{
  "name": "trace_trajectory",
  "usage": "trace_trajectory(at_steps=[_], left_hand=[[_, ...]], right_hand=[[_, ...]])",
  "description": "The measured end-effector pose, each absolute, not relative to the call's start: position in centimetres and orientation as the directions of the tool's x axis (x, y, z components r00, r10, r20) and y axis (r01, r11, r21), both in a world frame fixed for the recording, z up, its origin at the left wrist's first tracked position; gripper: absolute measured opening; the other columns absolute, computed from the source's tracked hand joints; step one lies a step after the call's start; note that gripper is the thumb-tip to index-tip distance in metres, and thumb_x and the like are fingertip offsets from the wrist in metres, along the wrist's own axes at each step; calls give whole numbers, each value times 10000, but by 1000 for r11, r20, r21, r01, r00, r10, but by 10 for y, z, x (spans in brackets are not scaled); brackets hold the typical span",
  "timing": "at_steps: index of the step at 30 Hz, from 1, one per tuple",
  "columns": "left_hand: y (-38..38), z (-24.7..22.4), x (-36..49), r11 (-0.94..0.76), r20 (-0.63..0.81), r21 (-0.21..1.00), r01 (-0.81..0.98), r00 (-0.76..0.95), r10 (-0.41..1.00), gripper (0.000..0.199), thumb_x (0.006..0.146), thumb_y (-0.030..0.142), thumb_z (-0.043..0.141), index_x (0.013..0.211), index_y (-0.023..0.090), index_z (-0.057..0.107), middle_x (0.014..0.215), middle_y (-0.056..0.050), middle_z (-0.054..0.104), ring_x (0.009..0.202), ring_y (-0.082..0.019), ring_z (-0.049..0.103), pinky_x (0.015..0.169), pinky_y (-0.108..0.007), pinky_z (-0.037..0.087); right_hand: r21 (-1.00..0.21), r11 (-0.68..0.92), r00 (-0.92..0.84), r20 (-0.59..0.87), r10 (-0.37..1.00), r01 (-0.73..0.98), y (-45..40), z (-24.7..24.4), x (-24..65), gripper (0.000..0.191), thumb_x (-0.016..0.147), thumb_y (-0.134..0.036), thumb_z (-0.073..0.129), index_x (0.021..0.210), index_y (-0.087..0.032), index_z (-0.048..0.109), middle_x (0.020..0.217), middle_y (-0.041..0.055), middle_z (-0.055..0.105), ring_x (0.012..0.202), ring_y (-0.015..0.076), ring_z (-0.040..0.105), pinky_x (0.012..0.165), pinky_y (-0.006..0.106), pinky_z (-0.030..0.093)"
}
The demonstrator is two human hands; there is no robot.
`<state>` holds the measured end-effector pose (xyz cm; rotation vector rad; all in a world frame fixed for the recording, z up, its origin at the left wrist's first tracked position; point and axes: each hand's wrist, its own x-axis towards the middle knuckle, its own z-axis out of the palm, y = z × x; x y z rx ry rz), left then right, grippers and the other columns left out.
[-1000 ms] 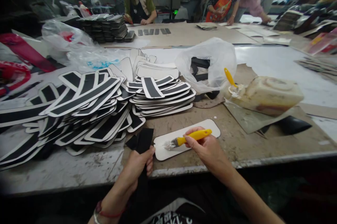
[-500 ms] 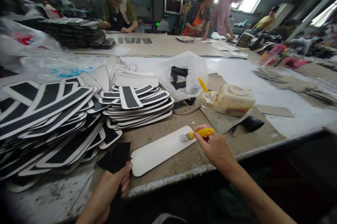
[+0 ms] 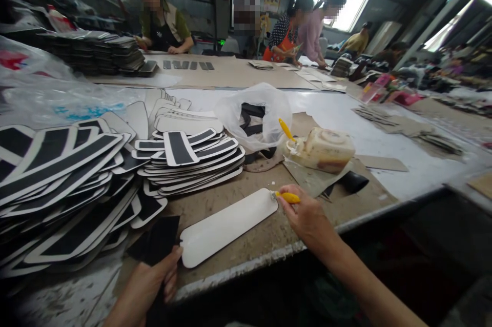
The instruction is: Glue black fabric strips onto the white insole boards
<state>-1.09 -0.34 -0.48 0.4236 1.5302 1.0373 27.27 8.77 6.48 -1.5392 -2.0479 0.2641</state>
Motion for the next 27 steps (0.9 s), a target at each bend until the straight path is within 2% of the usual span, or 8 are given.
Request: trace_trajectory(at_steps=[4, 8, 12, 15, 18, 22, 24, 27], left_hand=[[-4, -6, -11, 522, -588, 805, -283, -253, 768, 399, 625, 518, 669, 529, 180, 481, 305, 76, 366, 262, -83, 331, 314, -219, 266], [-4, -2, -10, 512, -582, 809, -289, -262, 770, 414, 627, 519, 666, 498, 183, 460, 312, 77, 361, 265, -75, 332, 314, -210, 266], [-4, 3, -11, 502, -576, 808, -308, -233, 783, 345, 650, 472, 662, 580, 176, 500, 335, 89, 371, 284, -76, 338, 319, -215, 293], [-5, 4, -12, 508, -583, 802, -315, -224, 781, 300, 687, 432, 636, 612, 178, 496, 346, 92, 375, 298, -68, 333, 325, -203, 287], [-6, 3, -13, 521, -599, 790, -323, -226, 768, 290, 691, 432, 636, 649, 182, 495, 358, 95, 382, 303, -68, 333, 322, -201, 286], [-6, 4, -13, 525, -603, 786, -327, -218, 767, 292, 682, 433, 639, 642, 188, 485, 379, 102, 368, 314, -67, 329, 320, -201, 293], [-6, 5, -13, 521, -601, 787, -329, -220, 769, 285, 687, 422, 631, 622, 194, 473, 378, 99, 366, 314, -69, 330, 320, -203, 297], [-6, 6, -11, 514, -595, 793, -328, -234, 769, 291, 694, 399, 615, 557, 195, 457, 347, 86, 361, 297, -69, 325, 319, -208, 295]], right_hand=[[-570, 407, -264, 320, 910, 714, 67, 55, 244, 141, 871, -277, 515, 953, -193, 594, 937, 64, 677, 908, 193, 646, 835, 291, 502], [-673, 391, -296, 258, 920, 628, 49, 61, 224, 128, 886, -273, 519, 963, -216, 604, 908, 27, 680, 859, 150, 656, 764, 221, 529], [-584, 422, -205, 401, 893, 693, 51, 60, 231, 143, 866, -259, 548, 978, -198, 613, 960, 60, 675, 926, 181, 643, 833, 268, 518], [-563, 466, -241, 429, 871, 682, 48, 52, 225, 145, 856, -223, 555, 984, -190, 615, 952, 66, 676, 910, 184, 649, 845, 277, 514], [-677, 453, -303, 337, 891, 580, 33, 50, 200, 135, 868, -214, 538, 981, -209, 612, 940, 43, 678, 903, 161, 649, 821, 240, 519], [-815, 287, -293, 151, 944, 503, 20, 54, 172, 138, 884, -291, 523, 955, -220, 619, 897, 29, 687, 839, 160, 663, 712, 216, 542], [-833, 214, -282, 73, 957, 510, 22, 53, 174, 170, 885, -331, 514, 952, -219, 622, 896, 35, 689, 838, 173, 664, 650, 216, 544], [-797, 136, -193, 25, 981, 588, 32, 49, 199, 217, 872, -380, 512, 960, -215, 622, 948, 53, 681, 887, 196, 653, 589, 217, 534]])
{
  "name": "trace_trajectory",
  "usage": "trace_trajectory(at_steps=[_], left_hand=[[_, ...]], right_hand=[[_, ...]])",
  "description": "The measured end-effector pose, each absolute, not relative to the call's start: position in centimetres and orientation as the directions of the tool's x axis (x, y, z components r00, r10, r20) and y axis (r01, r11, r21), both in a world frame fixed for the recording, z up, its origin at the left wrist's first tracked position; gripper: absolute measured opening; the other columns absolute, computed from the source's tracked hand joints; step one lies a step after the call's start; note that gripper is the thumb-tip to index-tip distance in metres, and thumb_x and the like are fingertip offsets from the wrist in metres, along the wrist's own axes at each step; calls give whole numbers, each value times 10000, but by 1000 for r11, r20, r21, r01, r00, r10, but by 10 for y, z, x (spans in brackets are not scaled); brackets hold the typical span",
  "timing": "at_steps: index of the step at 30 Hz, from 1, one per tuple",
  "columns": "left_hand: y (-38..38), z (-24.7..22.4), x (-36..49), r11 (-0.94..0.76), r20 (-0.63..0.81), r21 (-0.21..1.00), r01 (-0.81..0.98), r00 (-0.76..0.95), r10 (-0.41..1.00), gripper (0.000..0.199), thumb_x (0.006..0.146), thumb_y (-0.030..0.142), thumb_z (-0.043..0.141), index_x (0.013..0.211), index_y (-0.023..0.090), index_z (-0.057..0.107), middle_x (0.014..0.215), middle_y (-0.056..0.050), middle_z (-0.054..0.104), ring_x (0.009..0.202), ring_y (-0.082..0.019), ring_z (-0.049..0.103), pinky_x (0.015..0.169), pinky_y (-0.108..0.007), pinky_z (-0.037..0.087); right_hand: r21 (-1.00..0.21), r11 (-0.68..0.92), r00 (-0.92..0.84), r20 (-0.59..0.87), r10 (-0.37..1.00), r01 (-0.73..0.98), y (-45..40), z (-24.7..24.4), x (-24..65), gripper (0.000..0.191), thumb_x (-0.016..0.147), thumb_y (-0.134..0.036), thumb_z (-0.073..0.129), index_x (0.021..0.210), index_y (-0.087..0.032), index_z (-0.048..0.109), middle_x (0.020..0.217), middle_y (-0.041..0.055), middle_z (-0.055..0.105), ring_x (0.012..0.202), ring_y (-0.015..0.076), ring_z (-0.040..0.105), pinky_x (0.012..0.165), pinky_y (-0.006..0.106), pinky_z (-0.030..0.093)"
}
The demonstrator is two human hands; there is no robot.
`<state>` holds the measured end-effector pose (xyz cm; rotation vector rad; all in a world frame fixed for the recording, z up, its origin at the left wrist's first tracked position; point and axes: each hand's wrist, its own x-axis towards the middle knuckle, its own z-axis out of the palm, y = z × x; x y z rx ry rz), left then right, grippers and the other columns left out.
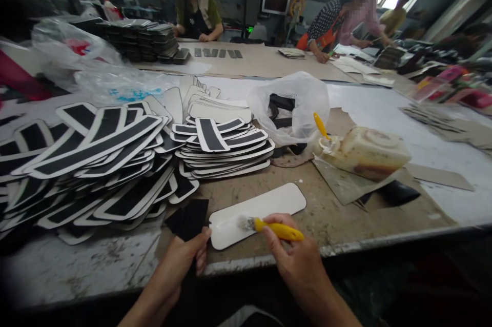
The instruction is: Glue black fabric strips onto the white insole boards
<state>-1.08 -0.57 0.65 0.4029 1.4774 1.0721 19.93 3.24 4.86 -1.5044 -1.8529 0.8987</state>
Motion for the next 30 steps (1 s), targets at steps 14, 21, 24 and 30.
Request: trace_trajectory(at_steps=[14, 21, 24, 30], left_hand=[[-6, 3, -7, 518, -580, 814, -262, -332, 744, 406, 654, 490, 631, 451, 195, 441, 304, 66, 352, 268, -77, 316, 327, -219, 256], [-6, -4, -7, 497, -566, 823, -275, -320, 760, 377, 630, 506, 652, 519, 184, 492, 297, 71, 357, 264, -84, 307, 314, -226, 270], [-5, -1, -8, 499, -576, 814, -296, -308, 757, 375, 618, 501, 669, 534, 194, 471, 311, 91, 339, 271, -69, 295, 312, -215, 254], [-2, 4, -17, 529, -597, 795, -296, -234, 767, 407, 585, 503, 704, 538, 195, 442, 333, 99, 329, 282, -51, 283, 314, -200, 233]], right_hand=[[-724, 196, -133, 144, 981, 661, 49, 47, 224, 211, 877, -362, 500, 937, -199, 621, 917, 55, 679, 855, 189, 652, 640, 236, 535], [-539, 189, -4, 325, 946, 821, 71, 54, 284, 268, 852, -431, 505, 905, -198, 627, 882, 54, 677, 755, 199, 654, 613, 280, 529], [-511, 207, 4, 382, 924, 834, 67, 69, 290, 260, 853, -430, 505, 914, -207, 624, 890, 45, 673, 798, 199, 651, 708, 289, 522], [-524, 142, 48, 333, 942, 840, 56, 94, 294, 263, 851, -440, 492, 906, -213, 613, 917, 50, 669, 736, 184, 634, 531, 240, 490]])
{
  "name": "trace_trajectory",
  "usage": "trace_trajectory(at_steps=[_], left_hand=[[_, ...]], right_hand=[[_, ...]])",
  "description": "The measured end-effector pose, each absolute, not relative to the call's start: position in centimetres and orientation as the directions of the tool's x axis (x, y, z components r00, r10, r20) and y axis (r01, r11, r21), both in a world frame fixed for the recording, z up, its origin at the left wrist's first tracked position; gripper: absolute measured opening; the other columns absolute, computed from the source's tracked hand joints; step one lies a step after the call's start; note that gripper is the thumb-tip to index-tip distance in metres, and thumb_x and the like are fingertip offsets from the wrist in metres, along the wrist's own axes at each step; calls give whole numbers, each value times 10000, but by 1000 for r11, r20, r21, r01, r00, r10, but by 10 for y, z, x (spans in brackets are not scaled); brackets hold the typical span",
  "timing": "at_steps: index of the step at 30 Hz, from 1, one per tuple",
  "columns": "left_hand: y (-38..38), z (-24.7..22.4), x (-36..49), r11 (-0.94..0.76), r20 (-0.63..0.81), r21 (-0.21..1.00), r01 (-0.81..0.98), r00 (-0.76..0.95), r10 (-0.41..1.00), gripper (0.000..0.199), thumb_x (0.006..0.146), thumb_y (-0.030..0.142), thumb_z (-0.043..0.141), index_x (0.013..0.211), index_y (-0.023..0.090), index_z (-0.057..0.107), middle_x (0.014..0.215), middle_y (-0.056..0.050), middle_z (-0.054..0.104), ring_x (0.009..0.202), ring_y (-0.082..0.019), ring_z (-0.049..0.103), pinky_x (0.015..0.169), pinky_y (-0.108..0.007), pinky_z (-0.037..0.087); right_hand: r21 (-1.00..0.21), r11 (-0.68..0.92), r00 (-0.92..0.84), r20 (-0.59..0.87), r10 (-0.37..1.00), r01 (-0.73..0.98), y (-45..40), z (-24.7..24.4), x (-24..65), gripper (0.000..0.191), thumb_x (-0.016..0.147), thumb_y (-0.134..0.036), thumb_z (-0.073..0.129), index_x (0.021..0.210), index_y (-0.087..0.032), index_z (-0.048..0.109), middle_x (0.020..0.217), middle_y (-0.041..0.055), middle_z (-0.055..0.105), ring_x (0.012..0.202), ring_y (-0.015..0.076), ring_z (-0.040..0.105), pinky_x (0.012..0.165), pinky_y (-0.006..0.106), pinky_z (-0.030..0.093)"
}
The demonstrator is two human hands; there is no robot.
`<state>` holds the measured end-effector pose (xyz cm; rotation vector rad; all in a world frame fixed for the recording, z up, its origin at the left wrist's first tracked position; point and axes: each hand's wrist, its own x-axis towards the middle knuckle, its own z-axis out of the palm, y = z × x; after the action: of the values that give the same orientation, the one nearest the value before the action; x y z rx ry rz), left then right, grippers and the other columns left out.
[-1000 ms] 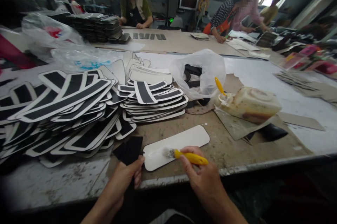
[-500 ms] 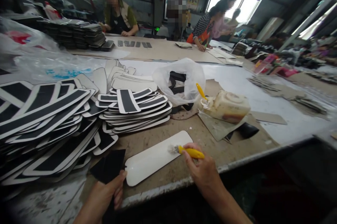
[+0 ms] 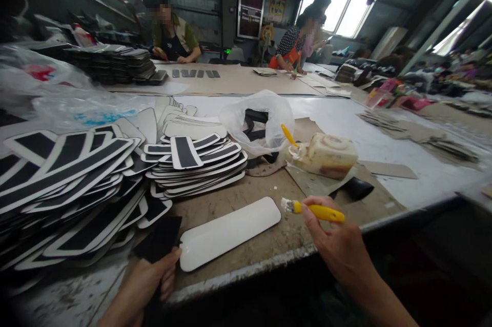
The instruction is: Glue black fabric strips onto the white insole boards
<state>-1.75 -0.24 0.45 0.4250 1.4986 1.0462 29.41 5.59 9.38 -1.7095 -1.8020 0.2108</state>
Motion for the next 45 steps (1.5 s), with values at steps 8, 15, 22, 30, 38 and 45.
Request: trace_trajectory(at_steps=[8, 15, 22, 30, 38, 45], left_hand=[[-3, -2, -22, 523, -576, 811, -261, -201, 793, 386, 594, 486, 699, 558, 191, 454, 337, 106, 315, 280, -48, 271, 300, -195, 228], [-3, -3, -19, 505, -551, 832, -228, -233, 802, 378, 606, 494, 683, 548, 197, 458, 321, 99, 321, 269, -55, 268, 289, -197, 229], [-4, -3, -19, 499, -549, 832, -242, -232, 803, 390, 597, 503, 696, 541, 193, 465, 327, 101, 329, 275, -55, 272, 290, -200, 240], [-4, -1, -18, 535, -572, 820, -205, -248, 782, 410, 618, 529, 663, 501, 190, 465, 301, 63, 369, 269, -71, 311, 309, -211, 258], [-3, 4, -17, 563, -605, 796, -222, -251, 756, 395, 614, 532, 662, 545, 181, 497, 301, 77, 352, 267, -67, 307, 315, -209, 251], [-5, 4, -16, 532, -590, 806, -259, -281, 757, 363, 622, 497, 676, 612, 180, 498, 340, 99, 354, 281, -54, 295, 303, -189, 248]], right_hand=[[-679, 169, -28, 213, 977, 714, 63, 72, 268, 257, 869, -418, 481, 877, -192, 602, 761, 24, 645, 580, 148, 597, 479, 232, 472], [-496, 139, 69, 377, 924, 857, 62, 87, 290, 207, 858, -393, 478, 869, -215, 582, 807, 30, 638, 637, 163, 596, 525, 244, 468], [-402, 386, -306, 251, 918, 830, 75, 87, 286, 181, 903, -248, 371, 927, -208, 546, 850, 48, 627, 777, 180, 601, 727, 294, 483], [-123, 529, -534, -15, 845, 840, 114, 28, 271, 159, 846, -131, 479, 827, -192, 624, 814, 42, 610, 774, 162, 577, 712, 253, 441], [22, 569, -561, -136, 816, 822, 115, 25, 258, 133, 824, -91, 515, 805, -175, 615, 857, 66, 633, 799, 182, 586, 665, 242, 412], [126, 556, -538, -149, 830, 822, 120, 36, 258, 163, 804, -38, 463, 809, -155, 576, 841, 104, 629, 755, 201, 579, 638, 269, 399]])
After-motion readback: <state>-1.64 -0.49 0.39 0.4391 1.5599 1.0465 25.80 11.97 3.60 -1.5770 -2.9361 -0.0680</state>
